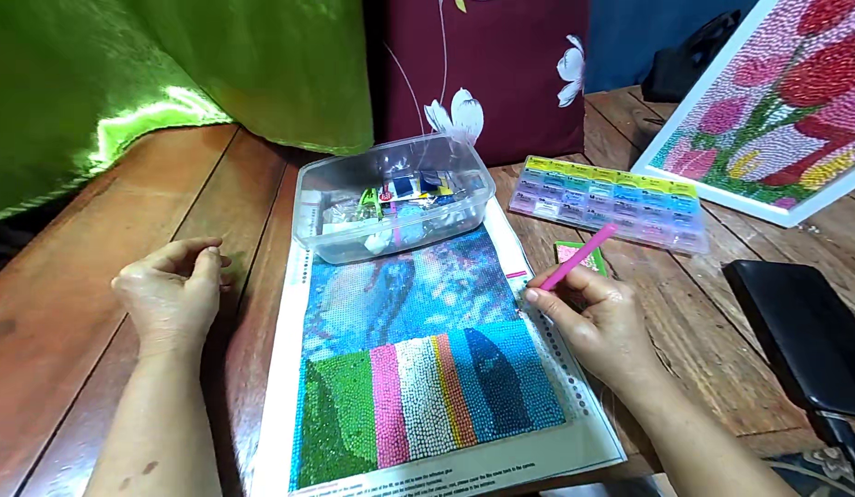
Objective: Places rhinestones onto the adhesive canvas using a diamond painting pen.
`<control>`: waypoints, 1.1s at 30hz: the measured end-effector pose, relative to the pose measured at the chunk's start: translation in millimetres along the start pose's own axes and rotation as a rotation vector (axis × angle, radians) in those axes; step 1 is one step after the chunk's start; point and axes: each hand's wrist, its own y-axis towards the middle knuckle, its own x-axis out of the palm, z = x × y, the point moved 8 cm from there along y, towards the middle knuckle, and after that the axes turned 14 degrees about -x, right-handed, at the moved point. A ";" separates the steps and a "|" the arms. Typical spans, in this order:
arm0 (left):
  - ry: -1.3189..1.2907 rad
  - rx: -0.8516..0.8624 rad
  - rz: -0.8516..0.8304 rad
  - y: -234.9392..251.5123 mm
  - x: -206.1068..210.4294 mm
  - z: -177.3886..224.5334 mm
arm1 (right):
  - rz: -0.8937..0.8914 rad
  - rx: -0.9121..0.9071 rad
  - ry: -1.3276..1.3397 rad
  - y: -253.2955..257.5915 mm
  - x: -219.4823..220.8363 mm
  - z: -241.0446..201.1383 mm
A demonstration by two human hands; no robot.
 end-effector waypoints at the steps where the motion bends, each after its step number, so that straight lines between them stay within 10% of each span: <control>1: 0.002 0.002 0.000 0.1 0.1 -0.3 | 0.003 -0.001 -0.001 0.1 0.0 0.2; 33: 0.015 0.003 -0.008 0.6 0.5 -0.1 | -0.060 -0.086 -0.043 0.3 6.6 -4.4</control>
